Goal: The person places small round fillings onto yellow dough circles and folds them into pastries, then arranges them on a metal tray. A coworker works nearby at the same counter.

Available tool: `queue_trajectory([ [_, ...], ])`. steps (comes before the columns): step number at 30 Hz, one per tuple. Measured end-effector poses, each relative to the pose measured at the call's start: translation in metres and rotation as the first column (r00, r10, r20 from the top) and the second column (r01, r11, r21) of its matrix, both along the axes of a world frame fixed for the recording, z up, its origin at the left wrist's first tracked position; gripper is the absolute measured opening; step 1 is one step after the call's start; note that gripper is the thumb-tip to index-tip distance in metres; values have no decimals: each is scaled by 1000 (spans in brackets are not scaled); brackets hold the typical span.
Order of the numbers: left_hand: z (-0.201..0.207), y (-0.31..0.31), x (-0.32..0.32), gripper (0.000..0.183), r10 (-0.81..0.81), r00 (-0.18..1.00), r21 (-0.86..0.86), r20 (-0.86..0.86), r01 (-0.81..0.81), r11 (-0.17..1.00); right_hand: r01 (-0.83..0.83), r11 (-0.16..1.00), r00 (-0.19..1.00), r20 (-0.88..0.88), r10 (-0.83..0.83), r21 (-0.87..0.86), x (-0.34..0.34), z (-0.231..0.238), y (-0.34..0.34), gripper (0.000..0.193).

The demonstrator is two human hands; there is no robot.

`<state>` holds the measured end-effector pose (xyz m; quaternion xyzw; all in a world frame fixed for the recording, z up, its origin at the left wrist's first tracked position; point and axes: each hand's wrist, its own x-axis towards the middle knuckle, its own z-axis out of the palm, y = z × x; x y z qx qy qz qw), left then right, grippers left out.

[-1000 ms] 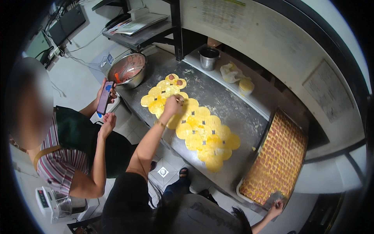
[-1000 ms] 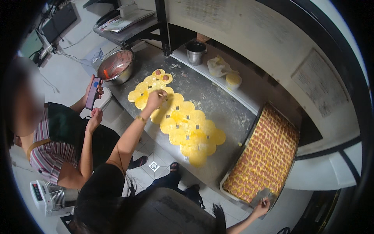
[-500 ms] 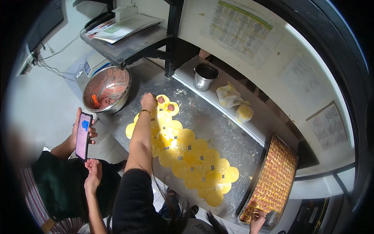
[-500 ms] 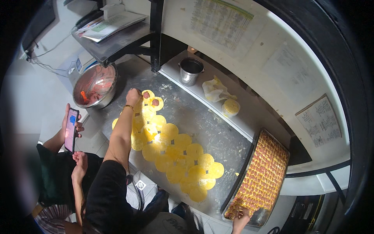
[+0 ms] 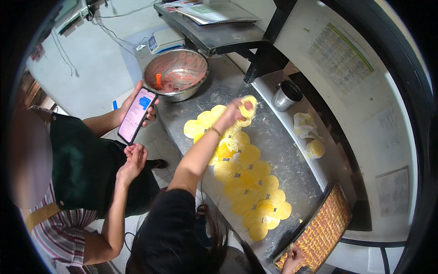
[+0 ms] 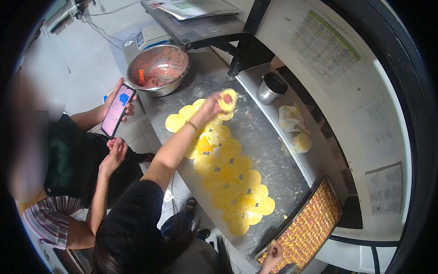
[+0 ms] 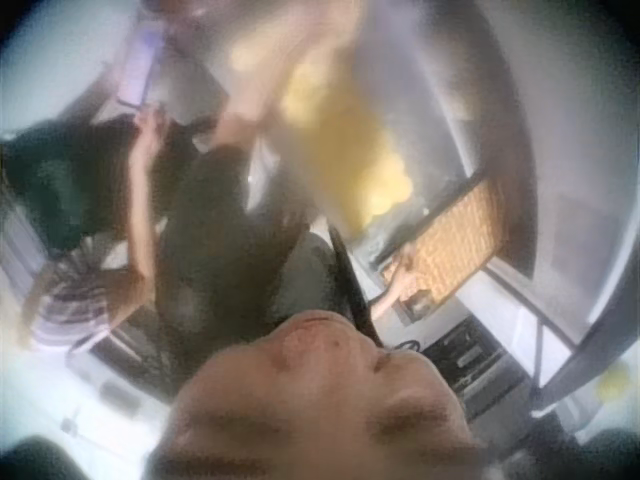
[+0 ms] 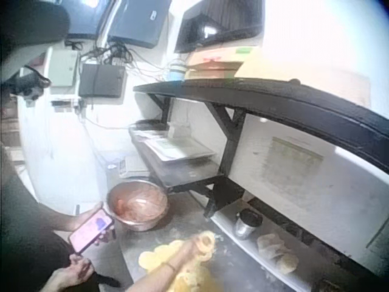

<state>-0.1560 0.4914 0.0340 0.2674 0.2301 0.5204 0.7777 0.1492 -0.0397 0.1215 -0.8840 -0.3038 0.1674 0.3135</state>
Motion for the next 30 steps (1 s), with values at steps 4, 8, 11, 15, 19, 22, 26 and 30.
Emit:
queue_trajectory([
  [4,0,-149,57,37,-274,947,-53,168,286,957,81,893,798,-565,207,443,-18,-38,53,29],
  [8,-2,-304,110,37,-407,865,-159,293,464,872,181,893,449,-842,298,412,-54,-47,80,35],
  [11,-4,-378,126,39,-431,873,-212,226,476,853,336,851,338,-895,291,404,-45,-88,51,23],
  [15,-10,-432,135,39,-453,852,-288,-262,379,880,387,832,530,-834,152,398,-43,-108,15,15],
  [19,-40,-450,135,31,-83,520,229,-850,507,831,164,941,810,-585,44,297,-35,-135,-6,19],
  [22,-19,-457,136,30,86,471,338,-878,482,808,325,857,668,-739,90,399,-41,-139,-11,21],
  [26,-20,-460,139,30,-42,509,213,-860,432,876,113,839,791,-560,249,533,-38,-148,-18,25],
  [30,-35,-459,138,23,-189,566,75,-802,410,909,173,841,710,-657,254,512,-37,-145,-21,27],
])
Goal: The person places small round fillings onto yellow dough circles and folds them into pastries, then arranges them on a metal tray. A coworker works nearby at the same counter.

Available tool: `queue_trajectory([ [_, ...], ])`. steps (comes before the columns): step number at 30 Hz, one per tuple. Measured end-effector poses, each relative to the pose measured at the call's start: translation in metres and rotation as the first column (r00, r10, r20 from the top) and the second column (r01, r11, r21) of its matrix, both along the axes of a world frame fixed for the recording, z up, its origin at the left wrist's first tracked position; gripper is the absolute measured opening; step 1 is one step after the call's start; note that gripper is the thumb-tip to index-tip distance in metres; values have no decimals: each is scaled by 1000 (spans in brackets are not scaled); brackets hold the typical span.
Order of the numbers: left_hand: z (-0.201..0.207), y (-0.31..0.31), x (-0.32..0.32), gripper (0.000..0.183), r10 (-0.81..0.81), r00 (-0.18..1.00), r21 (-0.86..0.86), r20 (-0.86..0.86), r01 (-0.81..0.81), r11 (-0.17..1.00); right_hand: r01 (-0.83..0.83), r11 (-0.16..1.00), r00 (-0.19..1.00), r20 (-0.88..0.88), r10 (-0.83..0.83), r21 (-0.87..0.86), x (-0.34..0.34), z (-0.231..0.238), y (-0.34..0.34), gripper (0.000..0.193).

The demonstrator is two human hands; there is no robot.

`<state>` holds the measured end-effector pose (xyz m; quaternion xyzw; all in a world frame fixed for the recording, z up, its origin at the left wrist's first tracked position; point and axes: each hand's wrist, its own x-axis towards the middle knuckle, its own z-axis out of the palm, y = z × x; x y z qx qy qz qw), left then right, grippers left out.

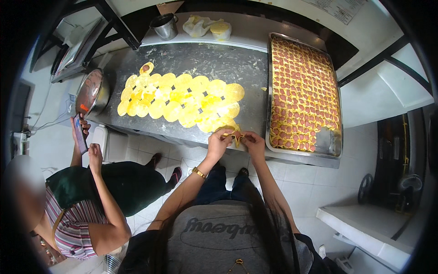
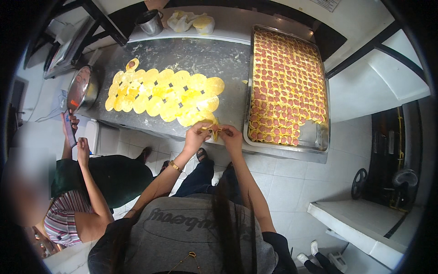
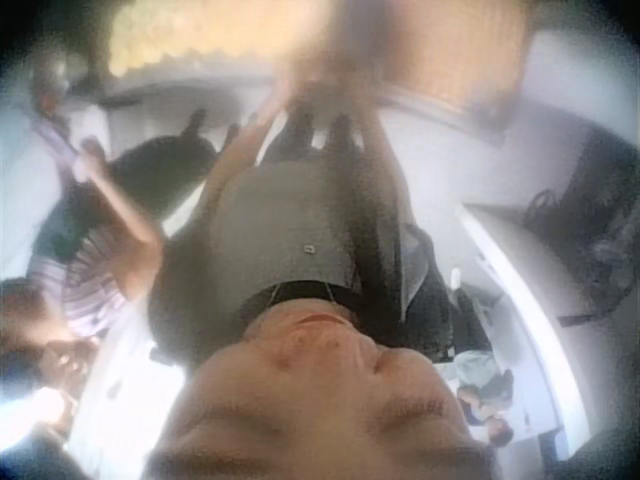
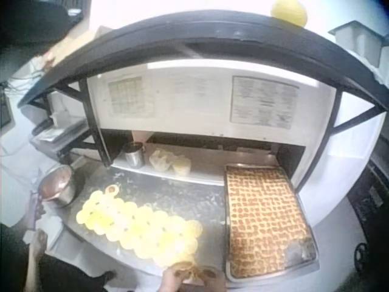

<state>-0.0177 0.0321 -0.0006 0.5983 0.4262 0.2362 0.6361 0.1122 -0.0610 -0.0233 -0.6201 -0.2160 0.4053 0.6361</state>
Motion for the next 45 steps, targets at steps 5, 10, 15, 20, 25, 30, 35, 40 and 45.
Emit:
queue_trajectory([
  [5,3,-7,-10,14,10,958,-176,286,42,983,16,1000,967,-256,-13,10,1,39,-3,32],
  [10,18,-22,-17,27,49,945,-168,323,7,986,-141,990,988,-65,141,3,2,44,-16,29],
  [15,26,-24,-18,32,96,945,-259,312,-12,966,-148,962,916,335,221,-229,14,40,-8,28],
  [20,-5,-13,-12,19,-62,998,208,3,60,976,-243,969,935,255,248,-49,16,37,-7,28],
  [25,10,-16,-5,19,-98,995,523,2,82,848,-259,958,816,503,284,-121,19,37,-3,29],
  [30,5,-13,-2,28,-102,984,370,-145,149,917,-288,950,653,701,287,-121,19,43,10,24],
  [35,23,-9,3,31,-122,938,462,-324,269,845,-297,938,610,721,329,-177,25,45,14,24],
  [40,20,-5,-3,27,-215,951,458,-224,297,838,-240,955,573,769,285,-175,19,48,2,23],
  [45,21,-3,5,25,-221,912,416,-345,360,835,-258,954,602,747,282,-153,16,47,8,20],
])
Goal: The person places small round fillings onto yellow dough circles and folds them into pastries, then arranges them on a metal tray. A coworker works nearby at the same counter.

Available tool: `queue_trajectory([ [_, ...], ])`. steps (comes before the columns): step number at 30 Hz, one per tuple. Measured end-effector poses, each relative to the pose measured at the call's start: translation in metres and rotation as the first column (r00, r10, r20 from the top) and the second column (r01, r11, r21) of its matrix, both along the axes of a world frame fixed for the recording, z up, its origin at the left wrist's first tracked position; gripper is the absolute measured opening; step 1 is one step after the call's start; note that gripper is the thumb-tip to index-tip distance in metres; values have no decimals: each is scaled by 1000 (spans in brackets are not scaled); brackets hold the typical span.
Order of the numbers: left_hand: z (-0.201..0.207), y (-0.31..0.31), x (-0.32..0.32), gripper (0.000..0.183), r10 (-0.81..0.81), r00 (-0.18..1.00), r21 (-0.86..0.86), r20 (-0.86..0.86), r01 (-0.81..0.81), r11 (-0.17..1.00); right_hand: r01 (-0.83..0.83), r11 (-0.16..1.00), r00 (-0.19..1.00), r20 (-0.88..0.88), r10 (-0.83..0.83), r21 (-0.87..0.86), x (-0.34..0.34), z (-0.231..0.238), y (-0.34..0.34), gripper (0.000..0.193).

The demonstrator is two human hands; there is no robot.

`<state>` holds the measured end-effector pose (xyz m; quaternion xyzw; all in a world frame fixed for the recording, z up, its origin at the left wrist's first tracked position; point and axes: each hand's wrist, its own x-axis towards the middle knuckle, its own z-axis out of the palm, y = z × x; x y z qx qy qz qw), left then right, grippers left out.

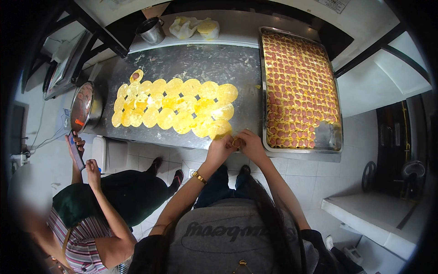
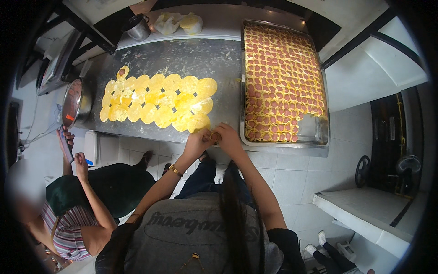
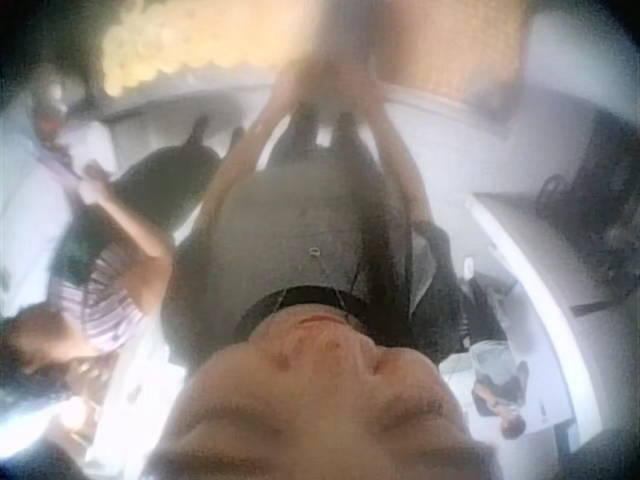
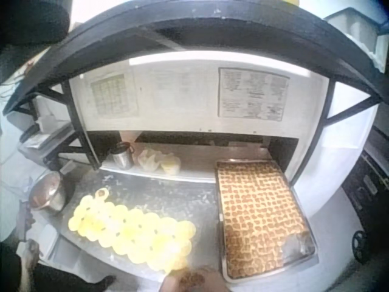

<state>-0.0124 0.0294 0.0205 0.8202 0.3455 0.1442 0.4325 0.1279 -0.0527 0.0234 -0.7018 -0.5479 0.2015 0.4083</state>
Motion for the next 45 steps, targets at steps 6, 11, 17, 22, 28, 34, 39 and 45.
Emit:
queue_trajectory([
  [6,2,-2,8,27,33,995,116,-90,-23,993,15,1000,999,-50,-16,-2,5,-9,3,19],
  [11,-1,-1,2,30,36,996,158,80,-48,986,88,996,994,63,-88,6,5,-9,-1,21],
  [17,-1,1,0,31,-48,989,82,140,37,996,-15,985,999,29,21,-171,2,-7,-3,37],
  [22,-3,-1,1,27,28,996,29,82,-31,999,106,992,989,113,-97,-74,-3,3,2,31],
  [28,-3,-1,4,24,20,999,-8,35,-20,1000,54,976,998,28,-49,-213,3,-2,5,23],
  [34,2,2,5,23,43,989,12,141,-45,999,126,983,988,103,-112,-136,-1,-1,0,17],
  [39,5,-4,8,24,53,994,-68,99,-46,997,107,991,991,91,-100,-75,-7,-11,2,19],
  [45,-1,-1,4,22,62,994,24,87,-65,998,171,983,972,155,-178,62,-11,-10,-4,21],
])
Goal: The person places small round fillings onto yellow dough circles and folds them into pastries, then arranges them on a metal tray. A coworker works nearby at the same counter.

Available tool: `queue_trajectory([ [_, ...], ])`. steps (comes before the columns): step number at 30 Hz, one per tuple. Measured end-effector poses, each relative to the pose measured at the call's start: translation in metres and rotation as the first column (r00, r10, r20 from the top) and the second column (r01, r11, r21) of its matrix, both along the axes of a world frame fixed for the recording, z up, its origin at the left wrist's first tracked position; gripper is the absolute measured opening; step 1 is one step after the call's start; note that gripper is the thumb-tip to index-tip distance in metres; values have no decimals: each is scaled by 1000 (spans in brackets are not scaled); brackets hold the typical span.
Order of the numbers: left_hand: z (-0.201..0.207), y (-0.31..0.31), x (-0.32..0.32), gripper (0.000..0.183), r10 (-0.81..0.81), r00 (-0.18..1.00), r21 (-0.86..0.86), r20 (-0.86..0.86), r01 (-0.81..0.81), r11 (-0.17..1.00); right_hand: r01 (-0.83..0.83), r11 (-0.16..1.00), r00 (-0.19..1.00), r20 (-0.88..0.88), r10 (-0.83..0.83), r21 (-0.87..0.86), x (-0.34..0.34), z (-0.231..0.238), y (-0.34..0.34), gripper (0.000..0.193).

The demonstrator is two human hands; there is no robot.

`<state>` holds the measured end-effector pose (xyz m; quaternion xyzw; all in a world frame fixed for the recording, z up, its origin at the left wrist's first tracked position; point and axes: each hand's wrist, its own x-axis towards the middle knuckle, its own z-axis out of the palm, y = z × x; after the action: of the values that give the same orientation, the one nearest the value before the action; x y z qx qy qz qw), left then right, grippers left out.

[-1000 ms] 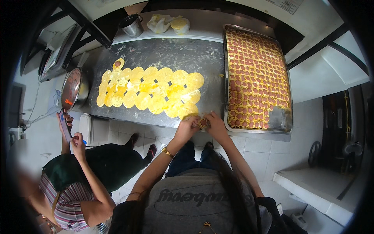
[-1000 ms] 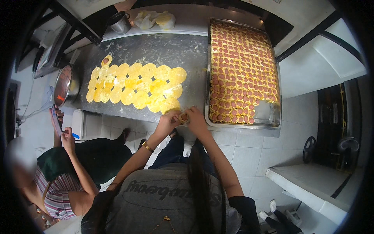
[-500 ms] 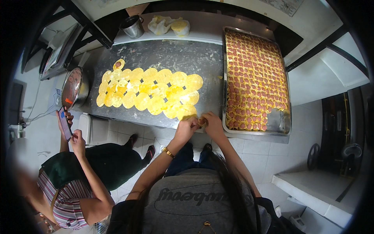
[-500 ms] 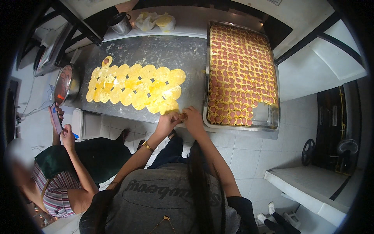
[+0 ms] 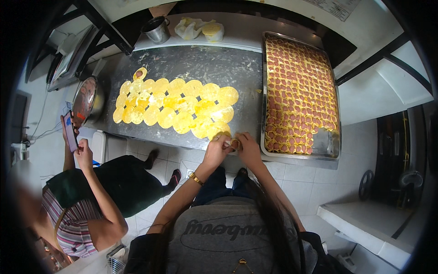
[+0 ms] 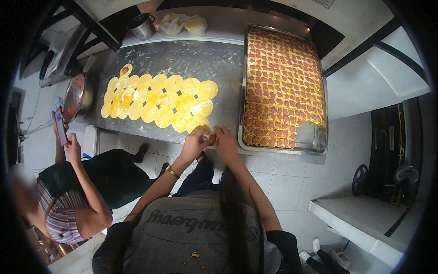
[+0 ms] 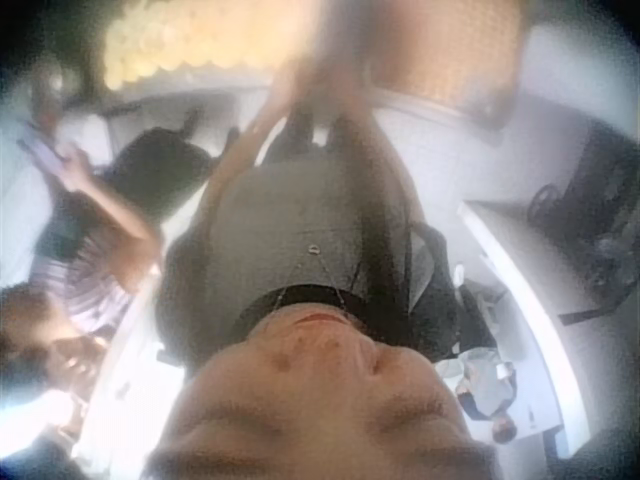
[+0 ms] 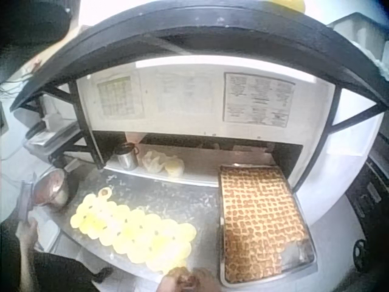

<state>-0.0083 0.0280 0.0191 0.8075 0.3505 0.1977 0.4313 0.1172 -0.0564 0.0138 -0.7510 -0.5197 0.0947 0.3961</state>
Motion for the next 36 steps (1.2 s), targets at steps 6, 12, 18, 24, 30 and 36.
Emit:
queue_trajectory([
  [6,-10,2,-2,23,-1,997,-82,77,7,997,-94,985,955,-294,48,-144,-5,10,0,25],
  [12,-2,10,-6,24,-98,994,-84,-40,94,992,-96,994,993,69,92,59,-7,-9,4,25],
  [18,12,26,-39,29,-4,997,-318,74,27,948,65,993,970,-241,-38,104,50,39,-21,36],
  [24,41,31,-71,27,56,998,-275,-14,-57,960,693,715,682,-403,-610,91,205,20,-130,32],
  [30,35,27,-76,28,50,997,-186,-52,-59,981,697,696,714,82,-695,-175,240,-10,-149,25],
  [36,43,7,-69,29,-9,987,-201,-158,-23,979,640,763,767,12,-641,-93,238,-18,-144,26],
])
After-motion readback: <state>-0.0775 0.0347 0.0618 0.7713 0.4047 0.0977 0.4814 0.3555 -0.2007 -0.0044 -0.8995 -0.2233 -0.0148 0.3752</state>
